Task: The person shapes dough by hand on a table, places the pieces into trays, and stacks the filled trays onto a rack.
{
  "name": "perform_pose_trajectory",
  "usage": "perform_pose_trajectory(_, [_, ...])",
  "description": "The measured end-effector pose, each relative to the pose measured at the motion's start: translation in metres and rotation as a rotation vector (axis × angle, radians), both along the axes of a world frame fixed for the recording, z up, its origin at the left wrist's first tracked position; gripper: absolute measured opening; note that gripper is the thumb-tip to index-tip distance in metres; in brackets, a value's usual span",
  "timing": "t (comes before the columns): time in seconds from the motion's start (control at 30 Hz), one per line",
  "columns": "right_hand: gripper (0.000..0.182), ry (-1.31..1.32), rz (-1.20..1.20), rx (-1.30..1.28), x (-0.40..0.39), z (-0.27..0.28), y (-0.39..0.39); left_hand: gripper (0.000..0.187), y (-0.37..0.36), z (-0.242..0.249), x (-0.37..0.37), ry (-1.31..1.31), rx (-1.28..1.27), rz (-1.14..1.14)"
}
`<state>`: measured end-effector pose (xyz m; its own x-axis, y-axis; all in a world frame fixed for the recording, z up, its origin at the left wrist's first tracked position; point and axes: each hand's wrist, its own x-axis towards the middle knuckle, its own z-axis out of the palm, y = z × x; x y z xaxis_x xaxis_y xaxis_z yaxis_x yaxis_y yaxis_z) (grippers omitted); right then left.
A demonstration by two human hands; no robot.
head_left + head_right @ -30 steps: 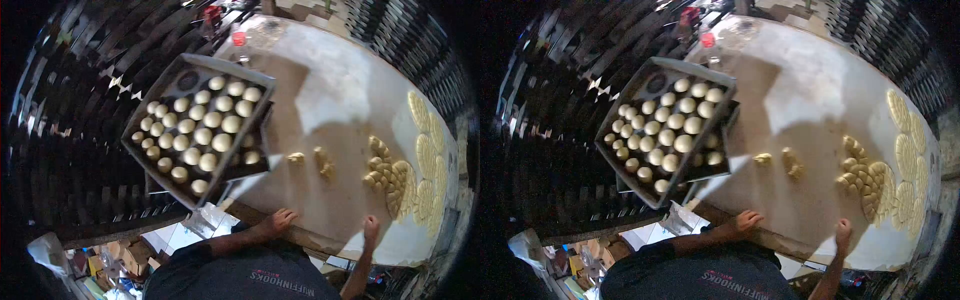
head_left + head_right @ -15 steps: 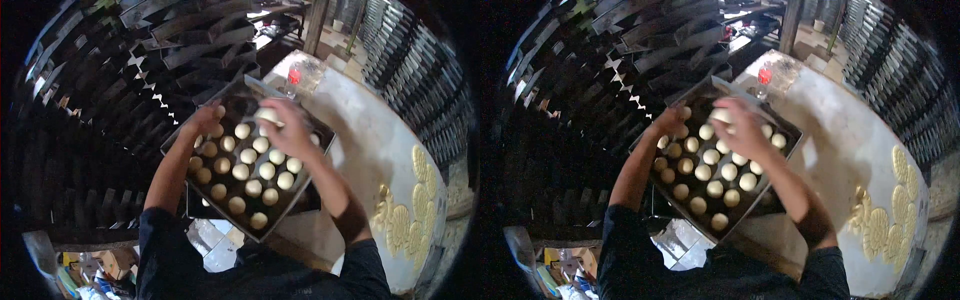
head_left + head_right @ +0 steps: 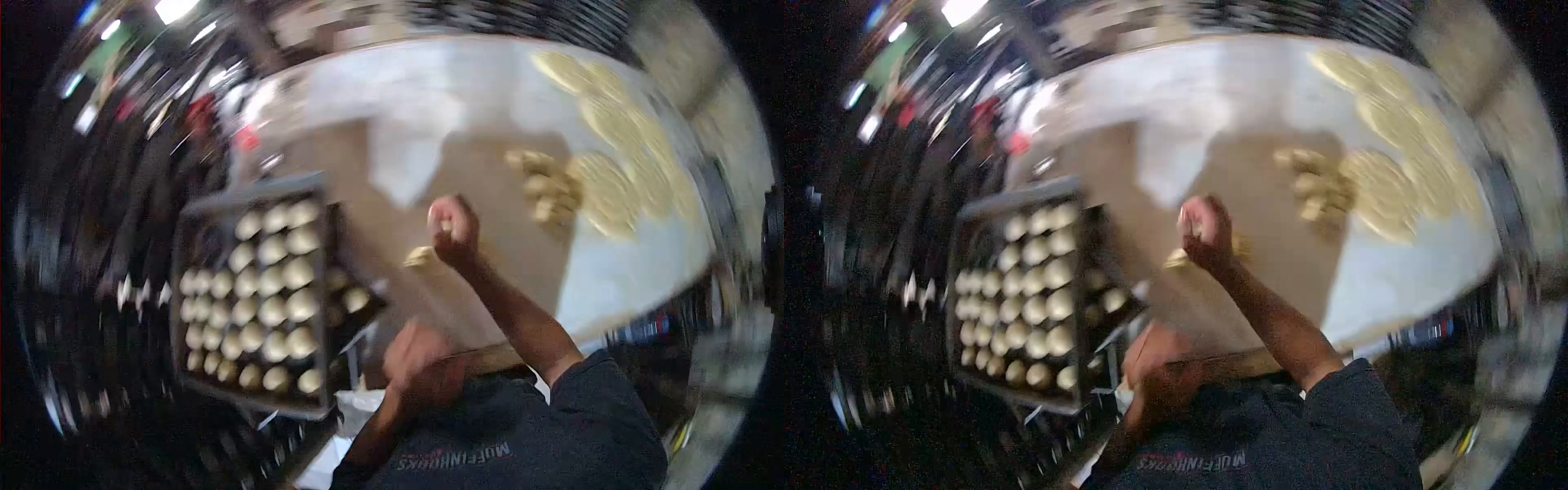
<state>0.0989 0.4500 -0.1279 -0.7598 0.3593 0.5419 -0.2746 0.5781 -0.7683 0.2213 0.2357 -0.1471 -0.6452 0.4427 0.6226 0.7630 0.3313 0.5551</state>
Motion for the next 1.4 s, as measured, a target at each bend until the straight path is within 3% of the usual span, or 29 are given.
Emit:
perform_pose_trajectory(0.07, [0.017,-0.039,-0.162,0.156,0.069,-0.067,0.081,0.053,0.117,0.067,-0.028,-0.533,-0.071,-0.312])
perform_pose_trajectory(0.13, [0.014,-0.193,-0.281,0.235,0.151,-0.124,0.152,0.054,0.189,0.035,-0.056,-0.504,-0.176,-0.618])
perform_pose_trajectory(0.2, [0.012,-0.351,-0.383,0.162,0.219,-0.122,0.189,0.056,0.267,-0.028,-0.099,-0.913,-0.255,-0.562])
perform_pose_trajectory(0.23, [0.012,-0.343,-0.409,0.129,0.235,-0.120,0.205,0.057,0.311,-0.053,-0.135,-0.858,-0.429,-0.480])
perform_pose_trajectory(0.3, [0.011,-0.290,-0.321,-0.025,0.257,-0.124,0.217,0.060,0.384,-0.084,-0.174,-0.725,-0.348,-0.131])
perform_pose_trajectory(0.33, [0.011,-0.279,-0.343,-0.056,0.259,-0.129,0.219,0.060,0.408,-0.098,-0.181,-0.708,-0.382,-0.143])
perform_pose_trajectory(0.4, [0.012,-0.222,-0.345,0.049,0.254,-0.132,0.224,0.065,0.451,-0.103,-0.180,-0.268,-0.671,0.089])
perform_pose_trajectory(0.47, [0.015,-0.321,-0.281,0.015,0.258,-0.130,0.232,0.064,0.463,-0.090,-0.171,-0.356,-0.675,0.032])
perform_pose_trajectory(0.5, [0.018,-0.411,-0.214,-0.005,0.254,-0.127,0.231,0.063,0.465,-0.078,-0.171,-0.443,-0.665,-0.022])
perform_pose_trajectory(0.53, [0.018,-0.389,-0.219,-0.032,0.246,-0.127,0.229,0.054,0.465,-0.092,-0.185,-0.693,-0.487,-0.139])
perform_pose_trajectory(0.57, [0.027,-0.412,-0.307,-0.054,0.238,-0.125,0.228,0.054,0.459,-0.103,-0.199,-0.669,-0.505,-0.138])
perform_pose_trajectory(0.63, [0.037,-0.427,-0.394,-0.074,0.219,-0.112,0.228,0.042,0.443,-0.061,-0.180,-1.129,-0.419,-0.308])
perform_pose_trajectory(0.7, [0.050,-0.546,-0.515,0.209,0.189,-0.085,0.231,0.032,0.422,-0.066,-0.157,-1.077,-0.356,-0.206])
perform_pose_trajectory(0.77, [0.055,-0.595,-0.450,0.279,0.163,-0.086,0.237,0.027,0.381,-0.126,-0.151,-1.178,0.147,-0.077])
perform_pose_trajectory(0.83, [0.059,-0.649,-0.391,0.361,0.148,-0.098,0.234,0.032,0.315,-0.200,-0.141,-0.111,-0.007,-0.164])
perform_pose_trajectory(0.87, [0.060,-0.641,-0.422,0.435,0.146,-0.107,0.232,0.032,0.300,-0.199,-0.116,-0.108,0.004,-0.156])
perform_pose_trajectory(0.93, [0.058,-0.536,-0.514,0.527,0.154,-0.107,0.216,0.036,0.273,-0.176,-0.059,-0.667,0.362,0.356])
perform_pose_trajectory(0.97, [0.058,-0.533,-0.490,0.549,0.163,-0.100,0.203,0.036,0.251,-0.165,-0.040,-0.674,0.383,0.379])
perform_pose_trajectory(1.03, [0.048,-0.536,-0.301,0.388,0.176,-0.082,0.175,0.038,0.210,-0.140,-0.007,-0.937,0.682,0.363])
perform_pose_trajectory(1.07, [0.042,-0.496,-0.176,0.309,0.180,-0.093,0.151,0.029,0.194,-0.124,0.004,-1.032,0.842,0.222])
perform_pose_trajectory(1.1, [0.042,-0.498,-0.151,0.333,0.183,-0.100,0.124,0.029,0.171,-0.127,0.002,-1.030,0.872,0.242])
perform_pose_trajectory(1.17, [0.049,-0.541,0.145,-0.121,0.194,-0.112,0.067,0.024,0.120,-0.148,-0.002,-1.158,0.402,-0.124])
perform_pose_trajectory(1.2, [0.043,-0.404,0.093,-0.200,0.198,-0.114,0.044,0.025,0.122,-0.101,0.020,-0.474,0.151,-0.206])
perform_pose_trajectory(1.23, [0.043,-0.430,0.110,-0.187,0.203,-0.110,0.028,0.025,0.118,-0.079,0.027,-0.495,0.169,-0.186])
perform_pose_trajectory(1.3, [0.029,-0.377,-0.267,-0.479,0.209,-0.090,0.016,0.026,0.110,-0.059,0.031,-1.132,0.377,-0.197])
perform_pose_trajectory(1.33, [0.030,-0.114,-0.188,-0.626,0.207,-0.103,0.026,0.027,0.099,-0.074,0.026,-1.076,0.334,-0.165])
perform_pose_trajectory(1.4, [0.035,-0.115,-0.195,-0.803,0.223,-0.116,0.050,0.022,0.084,-0.111,0.020,-0.881,0.322,-0.088])
